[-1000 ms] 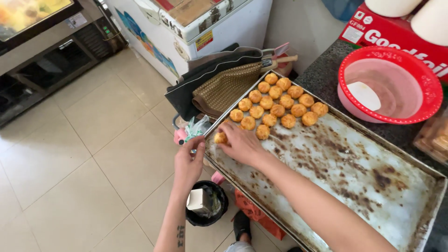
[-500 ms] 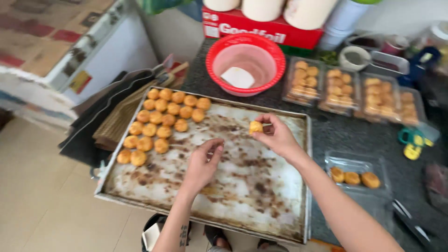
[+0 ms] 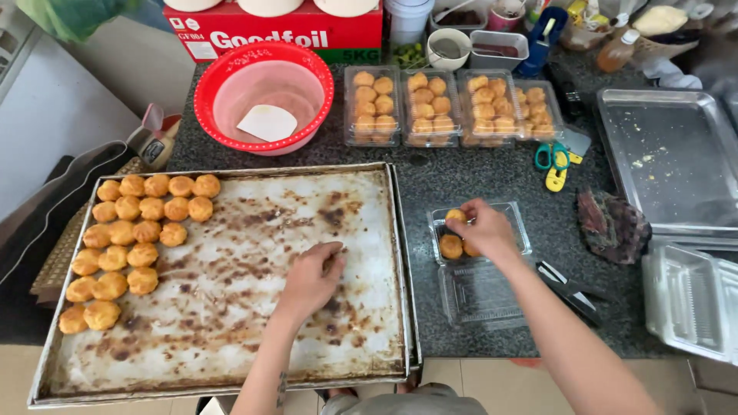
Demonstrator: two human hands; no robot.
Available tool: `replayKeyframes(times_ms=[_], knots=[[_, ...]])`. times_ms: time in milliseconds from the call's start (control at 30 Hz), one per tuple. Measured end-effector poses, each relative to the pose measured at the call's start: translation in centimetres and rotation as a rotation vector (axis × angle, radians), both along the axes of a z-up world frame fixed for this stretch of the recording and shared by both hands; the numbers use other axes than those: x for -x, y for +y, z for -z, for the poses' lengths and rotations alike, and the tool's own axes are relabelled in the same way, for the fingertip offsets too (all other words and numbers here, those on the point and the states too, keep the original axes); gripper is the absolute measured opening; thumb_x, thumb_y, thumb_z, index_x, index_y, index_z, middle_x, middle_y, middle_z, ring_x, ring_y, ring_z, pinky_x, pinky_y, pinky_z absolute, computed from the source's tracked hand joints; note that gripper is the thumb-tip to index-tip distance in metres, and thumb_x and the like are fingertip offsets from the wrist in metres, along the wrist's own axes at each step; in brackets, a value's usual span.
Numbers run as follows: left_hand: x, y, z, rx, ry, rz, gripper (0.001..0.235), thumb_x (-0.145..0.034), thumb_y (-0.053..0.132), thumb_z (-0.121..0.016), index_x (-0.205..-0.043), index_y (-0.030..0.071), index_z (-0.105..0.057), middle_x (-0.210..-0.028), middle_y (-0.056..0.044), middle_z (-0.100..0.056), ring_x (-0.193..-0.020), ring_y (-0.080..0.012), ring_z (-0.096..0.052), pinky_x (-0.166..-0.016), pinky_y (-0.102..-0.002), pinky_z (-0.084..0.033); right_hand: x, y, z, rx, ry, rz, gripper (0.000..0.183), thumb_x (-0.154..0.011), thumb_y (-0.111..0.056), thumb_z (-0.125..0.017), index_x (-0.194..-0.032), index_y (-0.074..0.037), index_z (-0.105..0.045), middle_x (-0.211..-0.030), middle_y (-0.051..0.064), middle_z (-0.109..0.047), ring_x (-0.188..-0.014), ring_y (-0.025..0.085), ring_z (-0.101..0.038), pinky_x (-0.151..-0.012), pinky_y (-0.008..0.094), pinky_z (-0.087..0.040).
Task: Packaging cream puffs from a baking tray into plastic containers and stapling them shut.
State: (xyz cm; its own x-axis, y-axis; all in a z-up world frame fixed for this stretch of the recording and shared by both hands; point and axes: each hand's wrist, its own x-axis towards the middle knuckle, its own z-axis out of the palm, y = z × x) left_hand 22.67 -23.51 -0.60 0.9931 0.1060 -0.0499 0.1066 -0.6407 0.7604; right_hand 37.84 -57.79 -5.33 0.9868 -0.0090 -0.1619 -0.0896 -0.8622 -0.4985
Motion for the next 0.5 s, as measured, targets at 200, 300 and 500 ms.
replayKeyframes(times_ms=[200, 300, 500], knots=[[0.3, 0.1, 0.3, 0.063, 0.05, -0.03, 0.035, -0.093, 0.023, -0.066, -0.124, 0.008, -0.07, -0.116, -0.015, -0.074, -0.105, -0.0285, -0.073, -0.09, -0.038, -0.058, 1.5, 2.6, -1.2, 0.18, -0.04, -0.103, 0.05, -0.078, -0.052, -0.08, -0.113, -0.017, -0.073, -0.105, 0.003, -0.08, -0.102, 0.025, -0.075, -0.099, 0.051, -0.044], [0.7, 0.2, -1.3, 0.124, 0.088, -0.054, 0.037, -0.092, 0.021, -0.065, -0.127, 0.009, -0.068, -0.118, -0.015, -0.073, -0.106, -0.0286, -0.072, -0.088, -0.039, -0.058, 0.8, 1.7, -0.3, 0.135, -0.095, -0.071, 0.046, -0.084, -0.053, -0.077, -0.11, -0.015, -0.075, -0.101, 0.007, -0.079, -0.097, 0.029, -0.074, -0.09, 0.048, -0.049], [3.2, 4.9, -0.9, 0.195, -0.049, -0.182, 0.036, -0.095, 0.022, -0.065, -0.127, 0.007, -0.067, -0.118, -0.014, -0.074, -0.102, -0.0251, -0.076, -0.083, -0.037, -0.06, -0.2, 4.2, -4.2, -0.136, -0.333, -0.07, 0.03, -0.095, -0.039, -0.072, -0.102, -0.01, -0.076, -0.087, 0.011, -0.077, -0.08, 0.025, -0.075, -0.072, 0.038, -0.056]])
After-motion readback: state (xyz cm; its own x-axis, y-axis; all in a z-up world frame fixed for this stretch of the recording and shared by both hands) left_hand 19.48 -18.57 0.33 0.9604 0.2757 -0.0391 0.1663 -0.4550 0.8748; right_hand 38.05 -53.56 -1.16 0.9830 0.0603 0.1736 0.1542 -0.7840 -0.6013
